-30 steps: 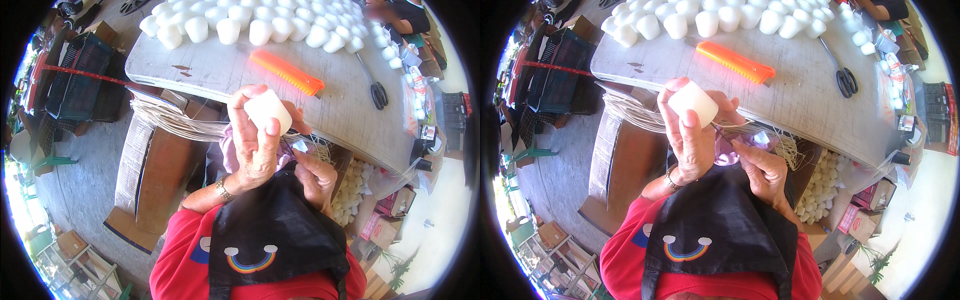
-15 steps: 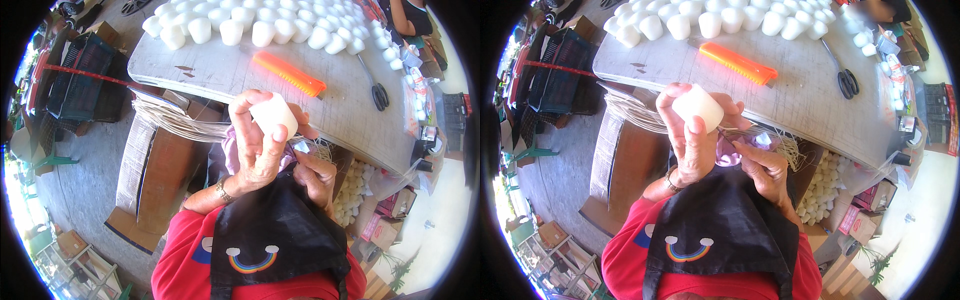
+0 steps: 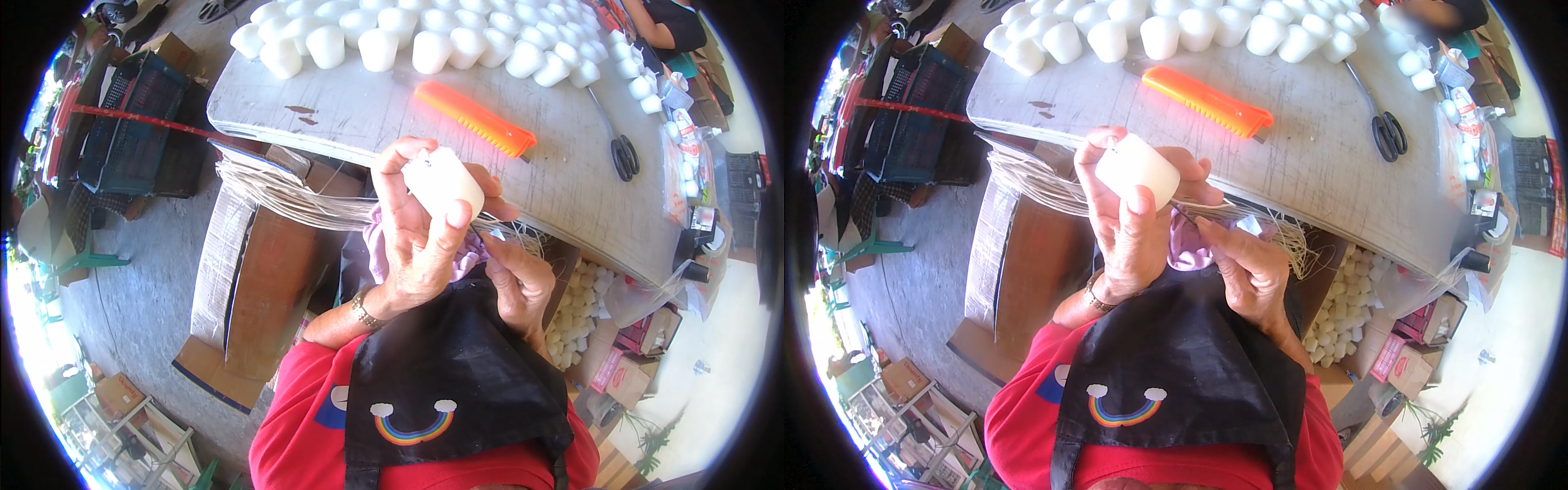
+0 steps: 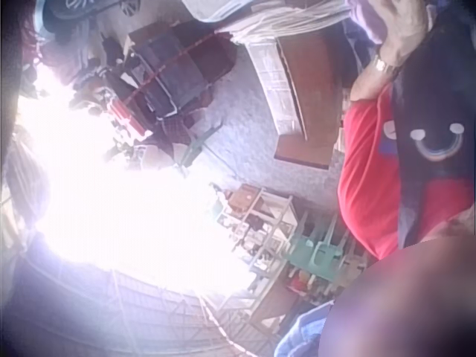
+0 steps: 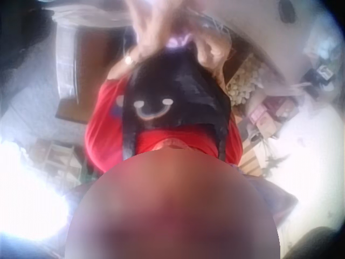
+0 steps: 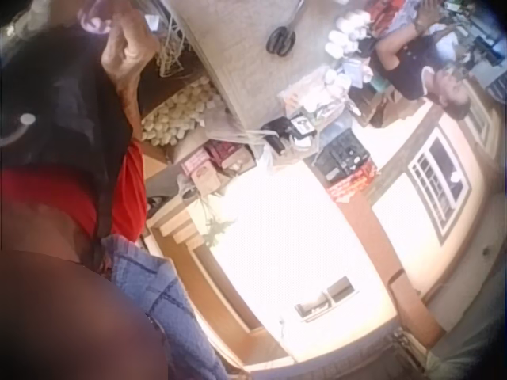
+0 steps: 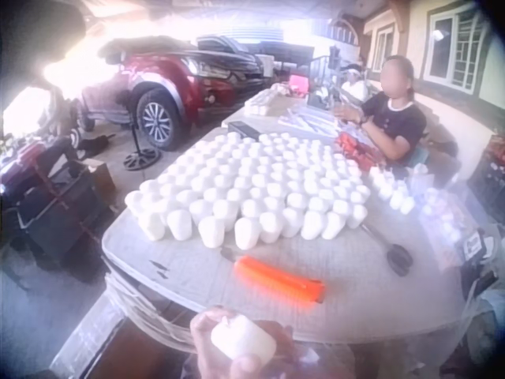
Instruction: The person inserts wicks into small white candles, trims the wicks with scissors, and places the finished candles on a table. The person repeats this process for multiple candles.
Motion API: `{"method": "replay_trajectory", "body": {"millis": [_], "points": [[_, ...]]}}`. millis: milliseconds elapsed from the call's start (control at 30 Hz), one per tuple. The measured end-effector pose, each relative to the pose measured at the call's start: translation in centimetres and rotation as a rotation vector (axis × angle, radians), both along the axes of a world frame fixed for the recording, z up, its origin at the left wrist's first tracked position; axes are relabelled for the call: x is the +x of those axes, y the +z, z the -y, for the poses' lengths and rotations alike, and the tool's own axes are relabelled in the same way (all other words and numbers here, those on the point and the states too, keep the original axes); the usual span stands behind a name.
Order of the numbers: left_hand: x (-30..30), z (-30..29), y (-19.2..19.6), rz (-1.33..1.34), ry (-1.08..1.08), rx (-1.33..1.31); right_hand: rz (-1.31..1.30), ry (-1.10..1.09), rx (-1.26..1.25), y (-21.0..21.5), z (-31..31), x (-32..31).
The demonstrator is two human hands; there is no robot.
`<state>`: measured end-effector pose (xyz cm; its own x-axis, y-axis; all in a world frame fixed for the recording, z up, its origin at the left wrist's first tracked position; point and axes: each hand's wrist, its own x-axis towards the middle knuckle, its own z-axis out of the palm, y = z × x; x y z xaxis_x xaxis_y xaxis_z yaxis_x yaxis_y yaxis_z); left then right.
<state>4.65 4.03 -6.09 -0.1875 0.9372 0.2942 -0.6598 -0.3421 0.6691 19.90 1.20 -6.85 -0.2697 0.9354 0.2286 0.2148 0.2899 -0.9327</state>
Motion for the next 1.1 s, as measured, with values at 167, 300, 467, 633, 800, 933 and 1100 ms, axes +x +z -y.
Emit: {"method": "replay_trajectory", "body": {"millis": [167, 300, 467, 633, 800, 933, 1100], "points": [[-0.6, 0.0, 0.2, -0.004, 0.078, -0.024, -0.025, 0.016, -0.131, -0.6, 0.8, 0.8], [-1.0, -0.2, 0.3, -0.064, 0.095, -0.018, -0.03, 0.025, -0.218, -0.3, 1.3, 1.8], [-0.2, 0.2, 0.0, -0.084, 0.111, -0.059, 0.08, -0.045, -0.018, -0.5, 1.9, 2.6], [-0.5, -0.6, 0.1, -0.074, 0.218, -0.064, 0.357, -0.162, 0.449, -2.5, 1.5, 2.0], [-4.4, -3.0, 1.5, -0.015, 0.614, -0.101, 0.112, 0.084, 0.11, -1.2, 0.9, 1.9], [-4.4, -1.6, 1.3, -0.334, 0.463, 0.004, 0.402, -0.15, 0.353, 2.5, 0.1, 5.5], [-1.7, 0.0, 0.5, -0.365, 0.082, -0.106, 0.803, -0.277, 0.452, 4.5, -5.6, 10.1]]}}
